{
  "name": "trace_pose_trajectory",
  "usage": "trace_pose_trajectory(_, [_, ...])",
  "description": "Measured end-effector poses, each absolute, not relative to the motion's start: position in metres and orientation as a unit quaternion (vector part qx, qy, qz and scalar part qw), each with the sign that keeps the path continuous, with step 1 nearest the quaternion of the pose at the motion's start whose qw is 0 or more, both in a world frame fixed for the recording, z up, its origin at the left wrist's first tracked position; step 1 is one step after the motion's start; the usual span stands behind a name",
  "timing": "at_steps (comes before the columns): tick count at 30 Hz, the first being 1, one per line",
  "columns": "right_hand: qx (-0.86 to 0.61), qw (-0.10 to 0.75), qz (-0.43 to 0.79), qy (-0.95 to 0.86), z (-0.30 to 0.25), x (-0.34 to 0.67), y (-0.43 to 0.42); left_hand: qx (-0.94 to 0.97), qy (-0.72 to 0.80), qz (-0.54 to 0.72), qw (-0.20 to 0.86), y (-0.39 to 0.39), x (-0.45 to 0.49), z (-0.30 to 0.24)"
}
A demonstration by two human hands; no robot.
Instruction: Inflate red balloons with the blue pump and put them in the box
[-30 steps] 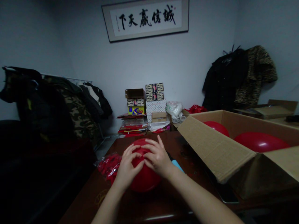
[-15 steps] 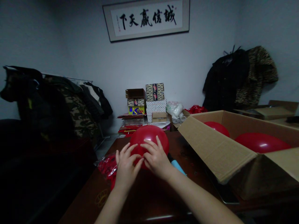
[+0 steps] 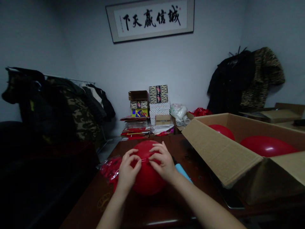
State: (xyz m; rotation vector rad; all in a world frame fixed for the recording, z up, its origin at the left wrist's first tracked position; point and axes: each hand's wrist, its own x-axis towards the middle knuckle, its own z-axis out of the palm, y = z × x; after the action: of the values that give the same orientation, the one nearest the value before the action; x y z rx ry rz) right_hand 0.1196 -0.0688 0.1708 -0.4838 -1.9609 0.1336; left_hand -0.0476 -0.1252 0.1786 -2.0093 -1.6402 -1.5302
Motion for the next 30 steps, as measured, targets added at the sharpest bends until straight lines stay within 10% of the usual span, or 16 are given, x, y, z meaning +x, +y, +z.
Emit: trace_pose_trajectory(30, [-0.147, 0.481, -0.136, -0.853, 0.18, 0.136, -0.072, -0.754, -0.506, -0.401, 0.122, -0.142, -0.031, 0.2])
